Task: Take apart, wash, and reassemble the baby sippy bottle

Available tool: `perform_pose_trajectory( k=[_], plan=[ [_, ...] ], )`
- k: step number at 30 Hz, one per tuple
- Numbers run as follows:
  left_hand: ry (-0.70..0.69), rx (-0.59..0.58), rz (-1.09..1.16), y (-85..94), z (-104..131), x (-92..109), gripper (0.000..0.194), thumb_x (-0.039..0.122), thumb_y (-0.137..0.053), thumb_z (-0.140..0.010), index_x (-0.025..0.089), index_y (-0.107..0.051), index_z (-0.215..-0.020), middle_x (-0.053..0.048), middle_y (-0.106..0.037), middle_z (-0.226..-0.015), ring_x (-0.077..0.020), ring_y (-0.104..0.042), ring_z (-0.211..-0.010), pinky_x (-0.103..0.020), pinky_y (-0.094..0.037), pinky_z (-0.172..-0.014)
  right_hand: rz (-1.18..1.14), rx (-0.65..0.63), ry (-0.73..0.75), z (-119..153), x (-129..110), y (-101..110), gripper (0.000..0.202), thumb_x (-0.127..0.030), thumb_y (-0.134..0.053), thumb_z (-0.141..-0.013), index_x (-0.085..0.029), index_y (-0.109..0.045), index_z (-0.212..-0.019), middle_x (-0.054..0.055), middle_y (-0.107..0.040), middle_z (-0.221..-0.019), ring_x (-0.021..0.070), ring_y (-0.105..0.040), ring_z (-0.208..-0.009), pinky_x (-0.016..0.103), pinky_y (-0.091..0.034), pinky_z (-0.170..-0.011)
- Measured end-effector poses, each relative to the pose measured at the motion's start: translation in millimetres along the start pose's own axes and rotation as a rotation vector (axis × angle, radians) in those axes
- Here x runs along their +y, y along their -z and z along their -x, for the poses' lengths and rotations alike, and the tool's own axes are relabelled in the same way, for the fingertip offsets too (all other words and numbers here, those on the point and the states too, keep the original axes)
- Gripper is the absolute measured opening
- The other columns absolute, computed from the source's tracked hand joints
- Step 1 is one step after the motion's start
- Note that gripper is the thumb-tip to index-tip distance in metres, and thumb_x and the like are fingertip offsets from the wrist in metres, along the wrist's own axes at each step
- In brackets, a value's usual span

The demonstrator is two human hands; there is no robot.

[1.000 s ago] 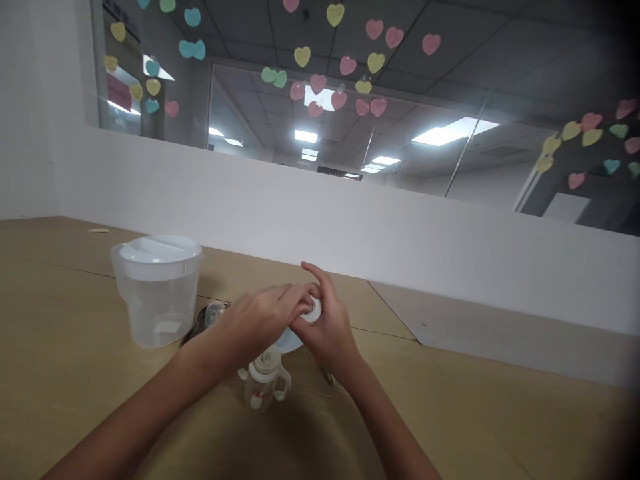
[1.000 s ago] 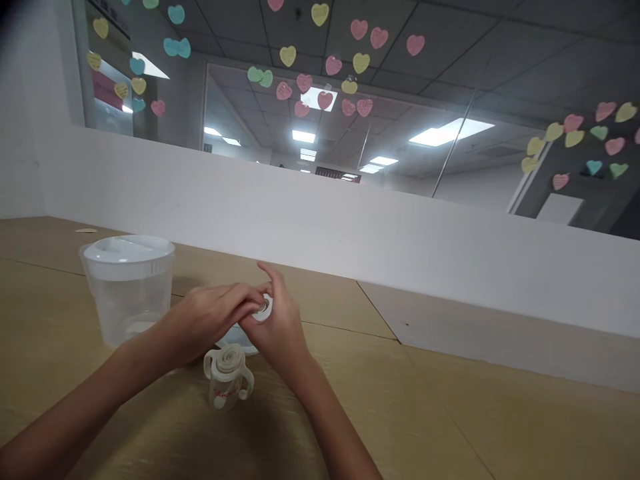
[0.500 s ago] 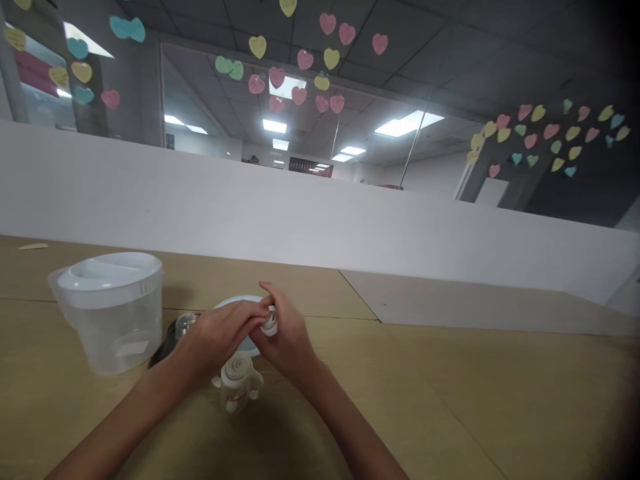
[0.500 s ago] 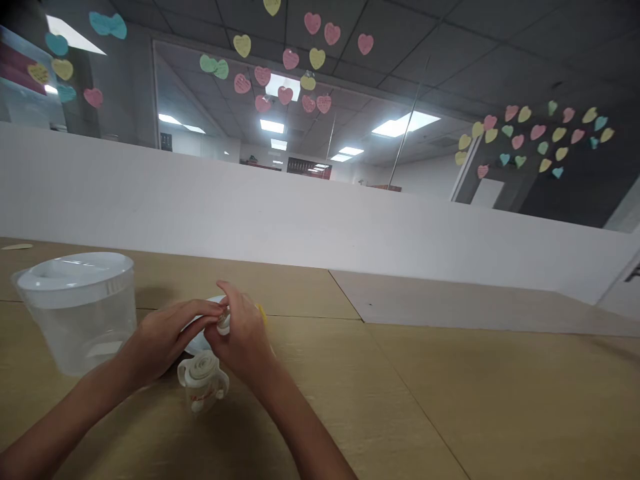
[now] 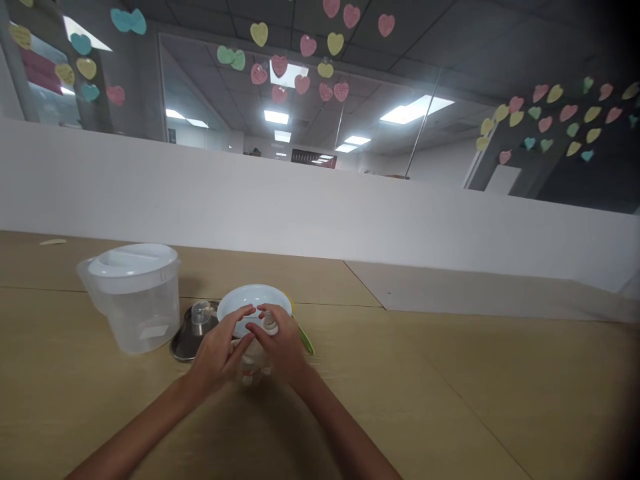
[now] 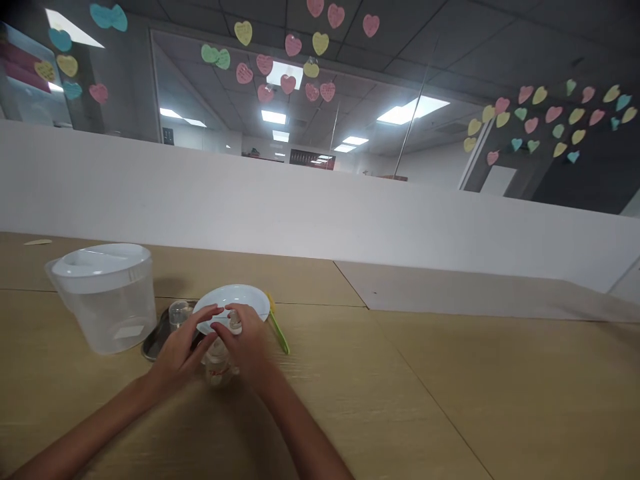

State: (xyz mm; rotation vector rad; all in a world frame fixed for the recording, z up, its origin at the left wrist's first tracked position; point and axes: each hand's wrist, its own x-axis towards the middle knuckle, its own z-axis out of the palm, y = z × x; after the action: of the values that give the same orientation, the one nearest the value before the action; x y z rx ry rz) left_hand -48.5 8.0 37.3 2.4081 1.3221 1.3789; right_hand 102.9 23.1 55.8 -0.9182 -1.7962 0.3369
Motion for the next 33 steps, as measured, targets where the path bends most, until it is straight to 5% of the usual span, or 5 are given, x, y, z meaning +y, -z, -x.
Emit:
perform_pose_trajectory(
  k=[10,18,27,33],
  plan=[
    [-0.05,-0.112,0.153,-27.5,23.8,-9.9,0.041,0.032,-0.036,-0.089,0.019,-0.037,-0.128,-0.013,-0.045,-0.132,-0.0242,-0.043,-0.122,-0.042,-0.037,-0.101,-0.009,0.121,-0.106,23.8,-0.5,-12.7,0.017,-0.03,-0.056,-0.08,-0.019,-0.056,-0.093,0.004,-0.062,-0.09,0.0168,-0.057,-0.086,0.03,-0.044,-0.079],
    [0.013,0.003,0.193,-30.3,33.6,-15.5,0.056,0.036,-0.044,-0.086,0.02,-0.023,-0.136,-0.013,-0.039,-0.138,-0.0234,-0.037,-0.127,-0.042,-0.033,-0.104,-0.039,0.154,0.076,36.9,-8.5,-13.0,0.03,-0.018,-0.044,-0.08,-0.019,-0.045,-0.109,0.009,-0.053,-0.108,0.0195,-0.05,-0.102,0.037,-0.042,-0.088],
    [0.091,0.092,0.244,-24.6,33.0,-17.3,0.042,0.04,-0.037,-0.088,0.018,-0.044,-0.123,-0.011,-0.052,-0.126,-0.0224,-0.049,-0.117,-0.037,-0.04,-0.099,-0.035,-0.006,0.148,37.8,-8.9,-17.8,0.035,-0.028,-0.052,-0.084,-0.02,-0.045,-0.118,0.009,-0.053,-0.114,0.0189,-0.049,-0.109,0.034,-0.04,-0.095],
    [0.018,0.128,0.293,-27.6,35.5,-18.0,0.051,0.031,-0.045,-0.084,0.018,-0.034,-0.131,-0.012,-0.051,-0.126,-0.0241,-0.051,-0.114,-0.039,-0.042,-0.095,-0.014,0.0,0.161,38.0,-3.4,-21.7,0.036,-0.028,-0.053,-0.084,-0.02,-0.046,-0.118,0.008,-0.055,-0.111,0.0194,-0.051,-0.105,0.034,-0.042,-0.092]
  ],
)
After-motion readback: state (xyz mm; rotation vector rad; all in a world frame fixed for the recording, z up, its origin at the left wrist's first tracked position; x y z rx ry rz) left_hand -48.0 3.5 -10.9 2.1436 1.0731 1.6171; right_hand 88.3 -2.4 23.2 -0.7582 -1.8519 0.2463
